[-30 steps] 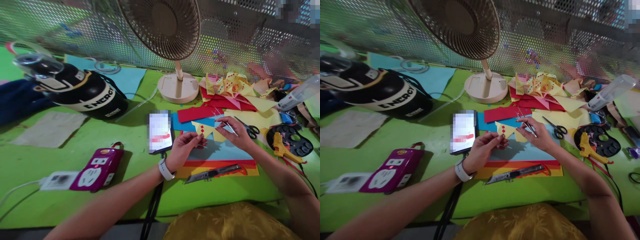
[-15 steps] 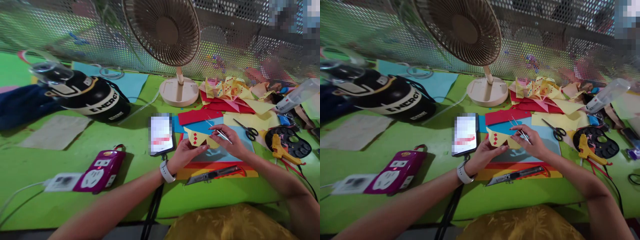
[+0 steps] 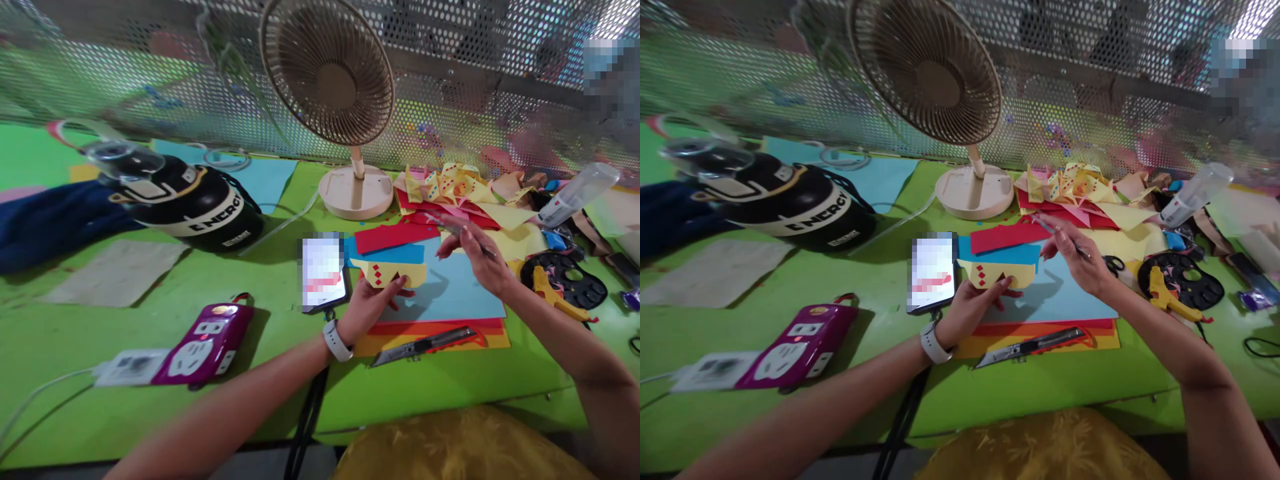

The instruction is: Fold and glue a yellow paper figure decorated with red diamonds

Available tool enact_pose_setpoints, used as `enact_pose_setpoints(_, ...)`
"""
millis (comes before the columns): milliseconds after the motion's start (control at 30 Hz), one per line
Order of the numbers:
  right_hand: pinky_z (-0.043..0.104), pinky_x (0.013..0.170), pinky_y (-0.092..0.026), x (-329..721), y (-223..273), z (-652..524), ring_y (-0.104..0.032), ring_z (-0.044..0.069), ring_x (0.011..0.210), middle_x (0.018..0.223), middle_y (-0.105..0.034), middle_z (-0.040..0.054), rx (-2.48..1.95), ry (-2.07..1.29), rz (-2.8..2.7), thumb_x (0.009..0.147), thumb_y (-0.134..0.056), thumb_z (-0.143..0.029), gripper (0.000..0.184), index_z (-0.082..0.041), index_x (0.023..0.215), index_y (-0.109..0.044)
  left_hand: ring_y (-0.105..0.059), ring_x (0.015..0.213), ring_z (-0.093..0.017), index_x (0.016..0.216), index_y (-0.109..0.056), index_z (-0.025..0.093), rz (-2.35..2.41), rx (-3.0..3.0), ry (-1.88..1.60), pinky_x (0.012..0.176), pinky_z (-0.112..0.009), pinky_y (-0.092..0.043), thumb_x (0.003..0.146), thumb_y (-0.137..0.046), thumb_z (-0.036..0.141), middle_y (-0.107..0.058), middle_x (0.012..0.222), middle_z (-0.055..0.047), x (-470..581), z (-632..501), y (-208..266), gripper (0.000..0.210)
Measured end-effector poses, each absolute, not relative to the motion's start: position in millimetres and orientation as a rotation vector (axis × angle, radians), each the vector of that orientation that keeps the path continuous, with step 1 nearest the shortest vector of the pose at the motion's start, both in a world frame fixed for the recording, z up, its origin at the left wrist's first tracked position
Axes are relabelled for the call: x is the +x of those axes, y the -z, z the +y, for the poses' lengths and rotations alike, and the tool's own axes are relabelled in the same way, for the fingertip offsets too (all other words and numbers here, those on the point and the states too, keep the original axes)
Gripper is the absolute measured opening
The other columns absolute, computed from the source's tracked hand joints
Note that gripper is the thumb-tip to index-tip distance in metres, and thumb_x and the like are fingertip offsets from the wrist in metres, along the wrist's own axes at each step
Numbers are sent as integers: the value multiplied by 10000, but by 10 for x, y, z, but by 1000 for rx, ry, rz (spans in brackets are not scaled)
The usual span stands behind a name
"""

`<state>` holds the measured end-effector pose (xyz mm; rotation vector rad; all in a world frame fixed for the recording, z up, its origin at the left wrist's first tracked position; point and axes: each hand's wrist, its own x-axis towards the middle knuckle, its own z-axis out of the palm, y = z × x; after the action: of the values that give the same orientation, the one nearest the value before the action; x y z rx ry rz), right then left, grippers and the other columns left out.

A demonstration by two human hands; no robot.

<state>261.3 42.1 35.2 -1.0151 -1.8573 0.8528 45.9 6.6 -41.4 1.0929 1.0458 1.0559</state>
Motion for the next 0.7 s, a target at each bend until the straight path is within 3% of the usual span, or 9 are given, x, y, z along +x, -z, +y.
enact_pose_setpoints(100, 314, 753, -524, 2716, -192, 413, -653, 162, 824, 918, -708, 57, -1066, -735, -2138, 994, -329, -583, 519, -243, 1199, -664, -746, 707, -233, 907, -684, 142, 1038, 1074, -1061, 455, -222, -543, 732, -762, 535, -759, 849, -105, 463, 68, 404, 437)
enact_pose_setpoints(200, 358, 821, -515, 2813, 24, 365, -644, 201, 929, 1007, -700, 94, -1074, -372, -2457, 1000, -401, -500, 423, -233, 1195, -664, -747, 771, -232, 938, -695, 146, 1028, 1031, -1082, 586, -271, -612, 715, -786, 505, -768, 915, -101, 463, 79, 419, 433)
enact_pose_setpoints(333, 395, 814, -518, 2913, 172, 298, -641, 229, 903, 1004, -702, 134, -946, 32, -2794, 971, -500, -248, 253, -185, 1128, -688, -738, 840, -241, 903, -713, 144, 1058, 1023, -1094, 660, -297, -627, 705, -801, 483, -771, 936, -98, 460, 91, 451, 402)
enact_pose_setpoints(433, 404, 820, -524, 3011, 167, 234, -642, 229, 903, 1061, -704, 141, -878, 152, -2917, 890, -458, -21, 410, -172, 1223, -644, -737, 852, -244, 929, -717, 146, 1058, 1018, -1102, 643, -294, -624, 702, -800, 486, -769, 952, -101, 457, 92, 462, 417)
enact_pose_setpoints(500, 412, 840, -531, 3147, 122, 149, -646, 228, 934, 1128, -698, 132, -926, 160, -2905, 854, -420, 33, 548, -187, 1331, -572, -740, 851, -244, 951, -714, 146, 1053, 1019, -1105, 633, -291, -623, 711, -794, 484, -767, 953, -103, 454, 92, 461, 423)
enact_pose_setpoints(600, 456, 946, -508, 3534, 6, -68, -638, 247, 1065, 1225, -675, 113, -1138, 162, -2807, 865, -400, 4, 609, -212, 1429, -473, -742, 866, -249, 921, -707, 138, 1065, 1036, -1093, 645, -293, -627, 734, -779, 473, -764, 960, -110, 448, 93, 452, 390)
enact_pose_setpoints(700, 497, 987, -487, 4111, -108, -345, -610, 300, 1165, 1319, -629, 130, -1565, 270, -2633, 883, -407, -69, 551, -193, 1413, -489, -743, 866, -250, 912, -705, 136, 1077, 1051, -1088, 643, -290, -628, 749, -768, 462, -764, 955, -112, 441, 99, 449, 370)
